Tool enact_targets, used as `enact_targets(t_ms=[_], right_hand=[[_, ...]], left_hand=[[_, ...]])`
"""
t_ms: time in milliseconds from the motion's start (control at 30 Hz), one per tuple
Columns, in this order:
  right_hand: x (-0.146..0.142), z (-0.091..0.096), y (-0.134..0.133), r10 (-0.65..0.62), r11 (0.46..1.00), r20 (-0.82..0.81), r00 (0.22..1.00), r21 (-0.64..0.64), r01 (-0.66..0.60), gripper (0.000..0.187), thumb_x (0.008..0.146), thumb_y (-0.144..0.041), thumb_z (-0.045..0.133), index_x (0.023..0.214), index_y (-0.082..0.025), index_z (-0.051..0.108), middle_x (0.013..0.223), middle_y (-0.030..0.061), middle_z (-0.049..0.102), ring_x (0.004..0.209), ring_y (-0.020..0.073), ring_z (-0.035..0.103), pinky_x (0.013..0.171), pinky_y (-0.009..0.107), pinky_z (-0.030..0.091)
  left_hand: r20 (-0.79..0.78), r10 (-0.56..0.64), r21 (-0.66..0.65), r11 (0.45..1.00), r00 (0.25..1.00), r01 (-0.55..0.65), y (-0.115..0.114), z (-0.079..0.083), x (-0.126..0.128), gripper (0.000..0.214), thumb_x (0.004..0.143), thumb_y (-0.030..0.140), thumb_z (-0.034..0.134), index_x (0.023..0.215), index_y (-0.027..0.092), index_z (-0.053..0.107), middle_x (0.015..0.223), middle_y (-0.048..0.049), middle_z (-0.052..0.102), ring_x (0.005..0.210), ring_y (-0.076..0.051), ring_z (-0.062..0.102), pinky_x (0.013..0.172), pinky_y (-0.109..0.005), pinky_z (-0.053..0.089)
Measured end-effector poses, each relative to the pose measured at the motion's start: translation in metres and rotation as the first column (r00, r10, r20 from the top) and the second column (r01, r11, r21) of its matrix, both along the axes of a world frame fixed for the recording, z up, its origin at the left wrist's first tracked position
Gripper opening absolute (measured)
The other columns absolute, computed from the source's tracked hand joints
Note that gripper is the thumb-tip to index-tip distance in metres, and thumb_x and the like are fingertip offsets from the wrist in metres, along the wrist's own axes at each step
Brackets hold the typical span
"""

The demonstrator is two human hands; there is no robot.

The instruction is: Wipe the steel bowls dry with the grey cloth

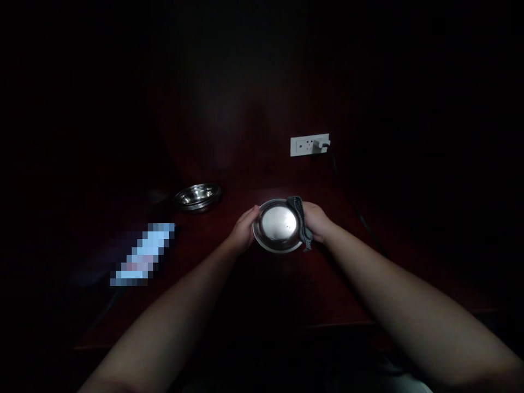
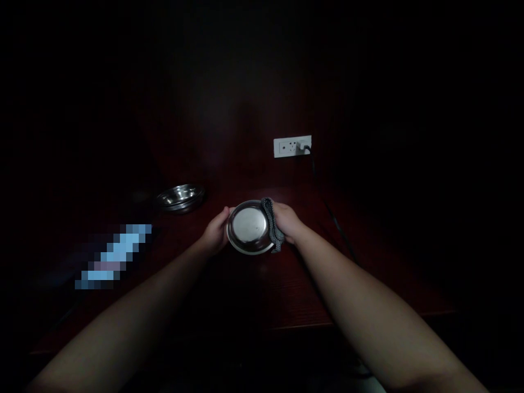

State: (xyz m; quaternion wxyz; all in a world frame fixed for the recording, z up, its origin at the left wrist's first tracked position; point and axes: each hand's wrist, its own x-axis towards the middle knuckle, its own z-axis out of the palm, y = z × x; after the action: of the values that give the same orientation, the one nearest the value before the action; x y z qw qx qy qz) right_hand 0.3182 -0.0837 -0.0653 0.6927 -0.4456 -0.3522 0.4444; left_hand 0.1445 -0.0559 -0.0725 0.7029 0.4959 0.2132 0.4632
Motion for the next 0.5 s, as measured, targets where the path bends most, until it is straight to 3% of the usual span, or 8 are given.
enact_targets(t_ms=[100,233,367,500], right_hand=[[0.0024,0.0027,0.0034,0.012,1.0,-0.004,1.0,-0.001,-0.012,0.03,0.064,-0.044,0.071,0.062,-0.017,0.059,0.047,-0.0001,0.06,0.048,0.0145,0.059,0.048,0.024,0.047],[0.0048,0.0025,0.0077,-0.062,0.996,-0.078,0.995,0.063,0.068,0.029,0.068,-0.044,0.067,0.066,-0.015,0.061,0.054,0.0001,0.063,0.054,0.0144,0.06,0.054,0.024,0.048],[0.0048,0.0008,0.0103,-0.127,0.984,-0.14,0.982,0.11,0.143,0.028,0.068,-0.043,0.067,0.069,-0.015,0.061,0.057,-0.0007,0.064,0.056,0.0137,0.06,0.056,0.024,0.049],[0.0038,0.0022,0.0103,-0.149,0.979,-0.169,0.974,0.111,0.169,0.029,0.068,-0.044,0.067,0.07,-0.016,0.061,0.059,-0.0007,0.064,0.059,0.0138,0.061,0.059,0.025,0.049]], left_hand=[[0.008,-0.026,-0.06,0.998,1.0,0.027,0.0015,0.0028,-0.002,0.04,0.083,0.047,0.048,0.096,0.012,0.06,0.081,-0.0087,0.068,0.077,-0.02,0.065,0.073,-0.034,0.051],[-0.01,-0.089,-0.077,0.993,0.996,0.088,0.0012,0.0044,-0.0046,0.038,0.086,0.047,0.042,0.097,0.014,0.058,0.08,-0.0071,0.067,0.071,-0.017,0.065,0.067,-0.031,0.052],[0.018,-0.206,-0.124,0.971,0.978,0.207,-0.0019,0.0051,-0.0042,0.043,0.086,0.05,0.038,0.103,0.015,0.056,0.091,-0.0109,0.067,0.082,-0.022,0.066,0.072,-0.037,0.052],[0.065,-0.222,-0.12,0.966,0.973,0.228,-0.0036,0.0051,-0.0036,0.048,0.085,0.053,0.038,0.107,0.015,0.055,0.099,-0.0134,0.066,0.089,-0.024,0.065,0.077,-0.04,0.05]])
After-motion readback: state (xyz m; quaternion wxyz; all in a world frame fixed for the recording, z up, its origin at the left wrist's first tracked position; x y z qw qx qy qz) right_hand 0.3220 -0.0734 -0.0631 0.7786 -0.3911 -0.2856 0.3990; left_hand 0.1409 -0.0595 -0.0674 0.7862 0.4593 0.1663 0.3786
